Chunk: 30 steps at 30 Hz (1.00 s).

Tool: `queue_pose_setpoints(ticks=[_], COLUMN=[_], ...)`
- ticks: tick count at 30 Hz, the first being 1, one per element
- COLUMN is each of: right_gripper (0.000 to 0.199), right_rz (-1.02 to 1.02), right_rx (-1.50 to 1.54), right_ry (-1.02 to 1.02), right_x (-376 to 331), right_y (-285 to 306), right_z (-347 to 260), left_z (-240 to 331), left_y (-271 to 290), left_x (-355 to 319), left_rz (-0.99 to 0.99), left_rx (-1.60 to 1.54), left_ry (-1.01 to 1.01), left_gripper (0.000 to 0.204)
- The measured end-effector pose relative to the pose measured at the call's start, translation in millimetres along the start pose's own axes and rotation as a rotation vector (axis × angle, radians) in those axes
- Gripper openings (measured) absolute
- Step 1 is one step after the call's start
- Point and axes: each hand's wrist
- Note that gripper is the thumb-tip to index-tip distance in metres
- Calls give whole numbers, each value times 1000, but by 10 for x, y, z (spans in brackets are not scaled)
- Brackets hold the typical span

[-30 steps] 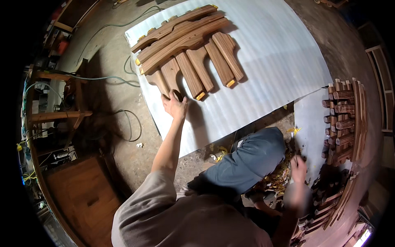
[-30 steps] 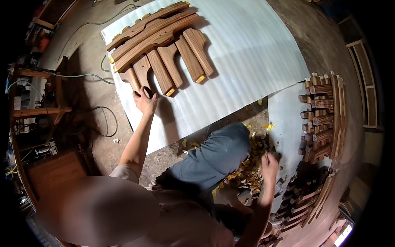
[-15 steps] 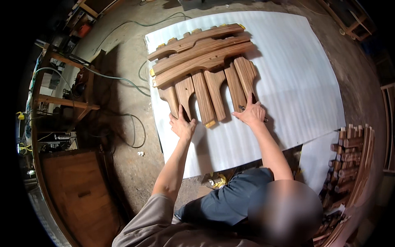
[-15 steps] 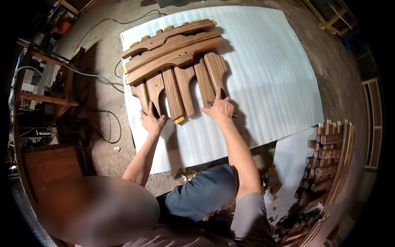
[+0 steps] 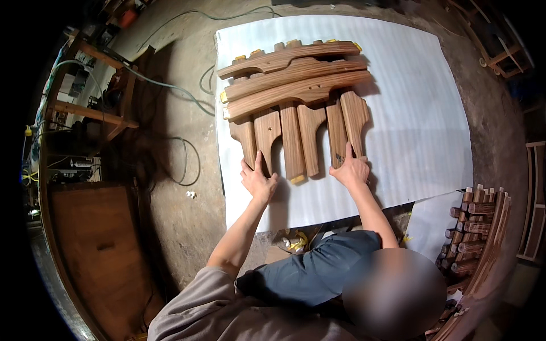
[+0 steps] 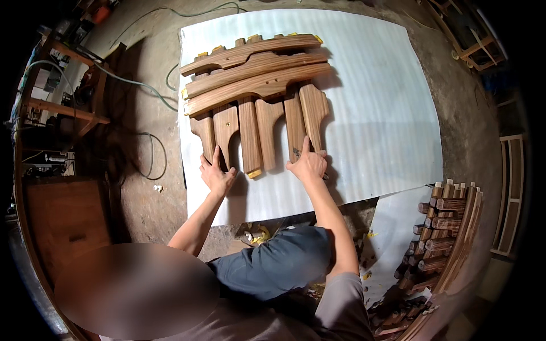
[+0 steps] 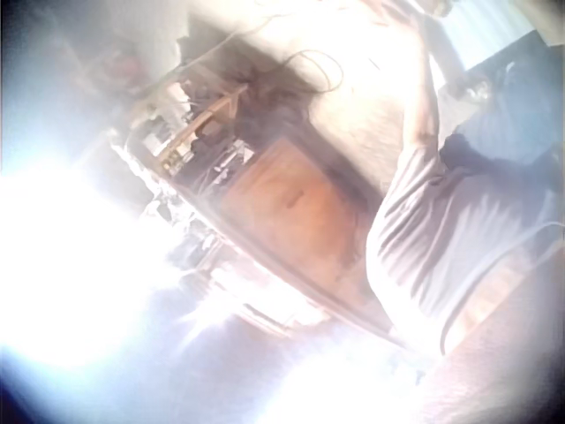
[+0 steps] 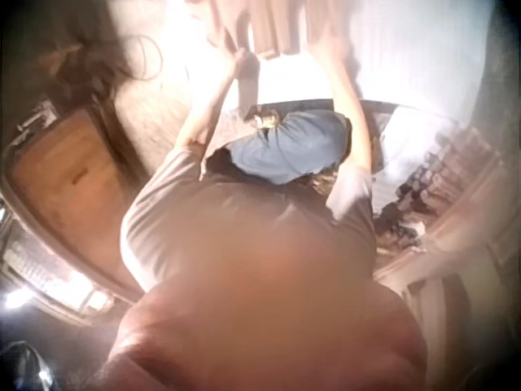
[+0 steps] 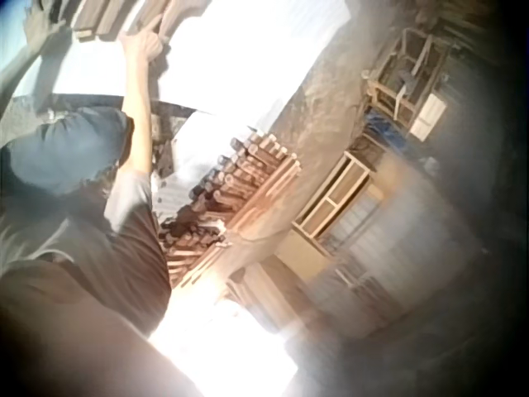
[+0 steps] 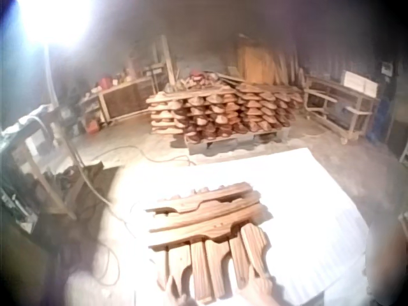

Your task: The person is using a scraper to remove excess glue and yellow tape from wooden furniture components. They work on one piece at a time, scraping different sides and ends before placing the finished component onto a stack.

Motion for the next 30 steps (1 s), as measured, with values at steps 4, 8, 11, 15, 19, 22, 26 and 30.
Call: queue_pose_setpoints(ticks=[4, 8, 11, 15, 19, 22, 26, 30], right_gripper=[107, 108, 109, 107, 65, 45, 28, 19], right_rz=[14, 15, 20, 143, 138, 87, 98, 131], right_rx=[23, 23, 80, 160, 650, 986, 936, 938], right_ry=[32, 44, -18, -8, -199, -296, -430, -637], right_x=[-37, -117, -86, -234, -597, -1196, -2242, -3110], right_y=[124, 217, 199, 241, -46, -155, -278, -450], right_z=[62, 37, 21, 372, 1094, 1398, 1802, 1962], left_z=[103, 87, -18, 138, 961, 1101, 1506, 1689], left_y=[187, 436, 616, 810, 706, 205, -105, 84], left_x=[-31, -178, -283, -38, 851, 1567, 1802, 1889], left_rz=[-89, -176, -230, -46, -141, -88, -129, -498], left_rx=[11, 6, 2, 18, -71, 211, 411, 344], left_ry=[46, 49, 8, -321, -689, -856, -767, -490], left_gripper=[99, 102, 102, 94, 79, 65, 62, 74])
Point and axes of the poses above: each hand's wrist, its own x-axis towards the middle knuckle, its own y-axis out of the back of the hand, z = x × y, and after that the axes turned 9 degrees about -x, right-handed
